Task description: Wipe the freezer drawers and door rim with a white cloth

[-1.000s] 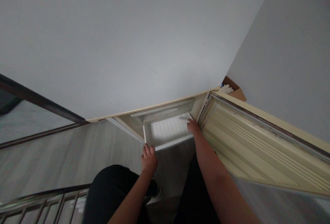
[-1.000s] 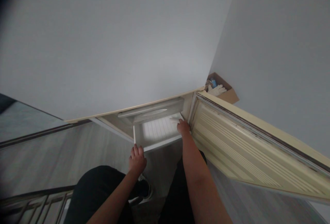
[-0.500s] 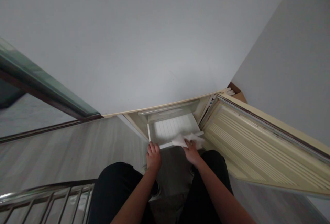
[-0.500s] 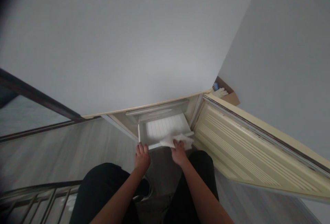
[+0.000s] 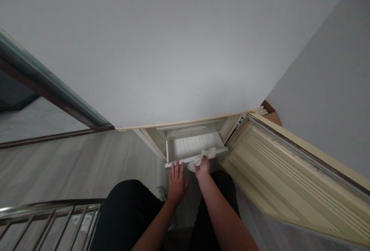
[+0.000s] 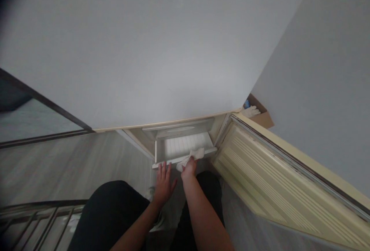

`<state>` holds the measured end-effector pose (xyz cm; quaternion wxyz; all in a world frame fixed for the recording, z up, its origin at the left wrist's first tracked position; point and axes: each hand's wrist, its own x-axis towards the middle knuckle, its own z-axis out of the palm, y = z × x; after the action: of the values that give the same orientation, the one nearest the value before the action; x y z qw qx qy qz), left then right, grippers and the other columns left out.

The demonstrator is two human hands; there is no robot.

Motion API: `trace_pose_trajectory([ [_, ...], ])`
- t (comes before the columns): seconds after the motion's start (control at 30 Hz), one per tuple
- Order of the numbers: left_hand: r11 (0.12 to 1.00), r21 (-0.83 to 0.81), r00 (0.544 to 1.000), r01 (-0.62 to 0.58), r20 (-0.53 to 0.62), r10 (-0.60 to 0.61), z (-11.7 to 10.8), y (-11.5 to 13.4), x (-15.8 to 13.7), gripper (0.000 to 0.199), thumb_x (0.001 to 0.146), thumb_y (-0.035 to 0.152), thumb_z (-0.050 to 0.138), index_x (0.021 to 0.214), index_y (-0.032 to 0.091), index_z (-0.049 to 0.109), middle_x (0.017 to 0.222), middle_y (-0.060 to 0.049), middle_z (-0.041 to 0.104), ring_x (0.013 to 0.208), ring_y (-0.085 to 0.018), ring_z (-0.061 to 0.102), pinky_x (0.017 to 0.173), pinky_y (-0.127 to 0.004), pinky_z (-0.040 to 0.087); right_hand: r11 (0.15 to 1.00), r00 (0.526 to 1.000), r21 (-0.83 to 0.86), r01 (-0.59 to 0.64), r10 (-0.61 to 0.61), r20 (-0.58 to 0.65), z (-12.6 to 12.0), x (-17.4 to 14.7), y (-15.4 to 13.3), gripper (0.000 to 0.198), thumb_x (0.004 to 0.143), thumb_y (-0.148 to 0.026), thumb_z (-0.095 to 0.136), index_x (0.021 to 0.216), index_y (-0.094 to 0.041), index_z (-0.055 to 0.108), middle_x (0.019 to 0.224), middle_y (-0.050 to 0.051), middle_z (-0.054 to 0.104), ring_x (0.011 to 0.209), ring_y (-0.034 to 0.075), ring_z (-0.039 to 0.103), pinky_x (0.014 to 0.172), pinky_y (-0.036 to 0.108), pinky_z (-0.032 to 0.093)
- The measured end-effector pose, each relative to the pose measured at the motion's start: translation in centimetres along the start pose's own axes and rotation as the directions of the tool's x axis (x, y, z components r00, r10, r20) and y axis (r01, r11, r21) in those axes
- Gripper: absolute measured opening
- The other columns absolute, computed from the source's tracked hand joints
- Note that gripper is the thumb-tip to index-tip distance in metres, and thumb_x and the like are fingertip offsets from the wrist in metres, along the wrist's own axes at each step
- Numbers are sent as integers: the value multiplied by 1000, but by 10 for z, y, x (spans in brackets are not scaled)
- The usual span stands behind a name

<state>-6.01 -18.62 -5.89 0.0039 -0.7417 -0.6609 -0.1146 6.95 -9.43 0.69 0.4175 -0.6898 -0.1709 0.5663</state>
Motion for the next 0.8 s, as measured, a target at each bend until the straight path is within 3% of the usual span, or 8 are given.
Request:
trace_pose_trajectory([
  [0.13,992,-106,958,-73,268,99,17,10,-15,65,92,34,54,153,17,38,165,-14,23,154,-33,15,119,-53,29,965,996,263,-3,-22,91,15,14,-20,39,98,-30,26,132,-23,44,125,12,64,118,20,62,84,36,59],
  [0.3,986,-165,699,27,708,100,23,9,-35,65,93,40,46,151,11,40,165,-18,21,154,-36,10,121,-57,21,857,981,506,-92,-9,193,37,28,-33,24,93,-28,40,112,-23,55,97,4,70,100,17,66,85,38,58],
  [0.4,983,-176,620,59,778,102,22,3,-40,63,90,41,48,145,10,48,161,-20,31,154,-37,12,121,-57,21,820,973,559,-120,-16,232,45,32,-34,20,90,-28,48,106,-22,58,92,2,71,96,17,67,86,35,57],
  [0.53,974,-192,559,119,824,94,29,-1,-43,63,81,41,60,134,7,58,144,-26,53,146,-43,33,115,-59,31,775,965,628,-65,-111,238,52,31,-34,27,81,-30,54,105,-19,61,97,6,72,97,19,67,85,32,56],
  [0.57,969,-200,545,144,834,91,32,-1,-43,62,80,41,61,132,7,59,140,-28,56,141,-45,40,112,-59,34,833,949,554,7,-179,258,53,29,-34,31,82,-33,52,106,-17,62,102,8,71,100,20,66,85,32,56],
  [0.63,953,-232,525,197,845,98,38,2,-46,57,81,40,60,129,9,60,136,-27,59,132,-43,52,108,-56,40,949,869,188,253,-308,387,51,24,-33,39,86,-39,42,110,-15,63,110,10,70,106,21,65,85,31,54],
  [0.7,931,-271,516,246,849,111,44,4,-50,54,81,41,60,128,14,61,136,-23,61,128,-40,56,106,-54,42,846,769,-222,485,-292,569,41,15,-30,41,88,-37,37,107,-15,65,111,9,71,108,22,64,85,30,52],
  [0.8,894,-311,511,322,852,113,50,2,-56,54,72,45,72,120,20,66,131,-19,65,127,-42,57,107,-59,40,633,686,-492,598,-86,722,12,1,-17,21,77,-28,54,82,-16,70,88,8,74,92,25,68,78,30,51],
])
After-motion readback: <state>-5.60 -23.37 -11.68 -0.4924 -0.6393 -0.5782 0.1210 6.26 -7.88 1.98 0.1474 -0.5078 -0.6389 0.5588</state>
